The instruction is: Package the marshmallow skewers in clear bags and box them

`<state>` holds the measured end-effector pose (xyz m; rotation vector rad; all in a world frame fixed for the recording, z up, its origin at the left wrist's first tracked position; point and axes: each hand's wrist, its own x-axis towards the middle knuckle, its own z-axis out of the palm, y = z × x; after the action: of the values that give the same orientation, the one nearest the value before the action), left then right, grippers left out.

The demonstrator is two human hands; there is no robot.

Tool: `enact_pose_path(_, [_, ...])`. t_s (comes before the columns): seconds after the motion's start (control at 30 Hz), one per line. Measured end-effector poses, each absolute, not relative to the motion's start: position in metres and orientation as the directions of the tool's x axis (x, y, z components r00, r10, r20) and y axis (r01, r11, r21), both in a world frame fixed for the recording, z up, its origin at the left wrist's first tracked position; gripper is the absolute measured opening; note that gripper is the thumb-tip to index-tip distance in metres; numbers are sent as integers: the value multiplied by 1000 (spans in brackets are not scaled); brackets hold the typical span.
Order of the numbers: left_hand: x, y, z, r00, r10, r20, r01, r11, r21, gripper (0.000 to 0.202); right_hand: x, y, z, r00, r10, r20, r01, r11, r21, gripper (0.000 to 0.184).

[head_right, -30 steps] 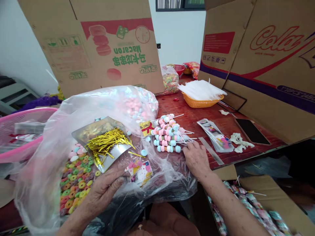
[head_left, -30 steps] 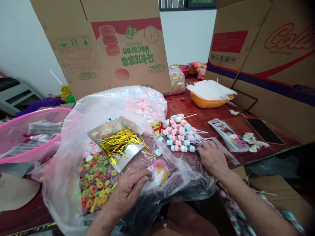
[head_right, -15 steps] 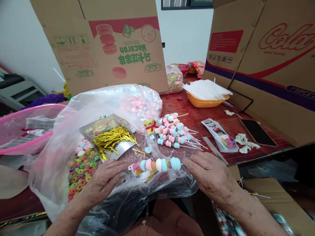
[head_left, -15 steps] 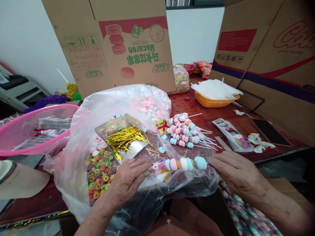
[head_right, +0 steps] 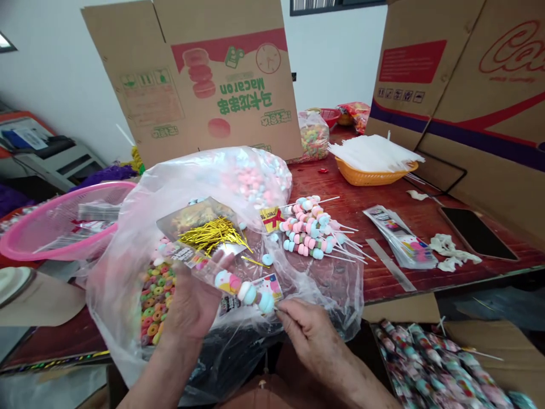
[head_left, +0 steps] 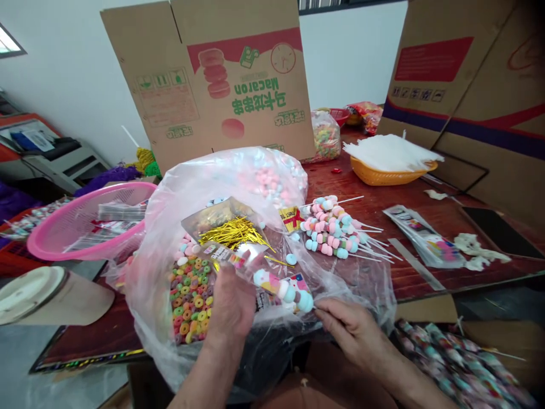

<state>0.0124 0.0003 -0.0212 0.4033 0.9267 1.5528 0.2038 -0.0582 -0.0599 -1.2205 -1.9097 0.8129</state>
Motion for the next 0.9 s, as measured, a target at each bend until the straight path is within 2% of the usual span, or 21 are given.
enact_pose_path(0.07, [17, 5, -16, -80, 936, -344, -751, 170, 638, 52, 192, -59, -60, -333, 918, 217, 452, 357, -817, 22])
enact_pose_path(0.13, [20, 9, -12, -62, 937, -343, -760, 178, 625, 34, 181, -60, -58, -342, 914, 219, 434, 360, -826, 23])
enact_pose_path(0.2, [26, 10, -13, -59, 942, -330, -753, 174, 634, 26, 171, -60, -55, -314, 921, 230, 424, 353, -834, 23])
enact_pose_path(0.43, [44, -7, -30, 16, 942, -334, -716, 244, 654, 36, 150, -51, -52, -210, 953, 216, 431, 289, -855, 26])
enact_pose_path(0.57, [35, -3, -29, -16, 943, -333, -750, 209, 627, 35, 153, -56, -59, -301, 932, 203, 502, 336, -797, 25])
enact_pose_path(0.8, [44, -10, -31, -34, 928, -370, -690, 246, 681, 42, 143, -56, -65, -227, 918, 326, 593, 395, -701, 31])
enact_pose_path(0.9, [51, -15, -35, 36, 926, -375, -634, 312, 708, 44, 137, -51, -64, -215, 917, 335, 603, 395, -693, 29])
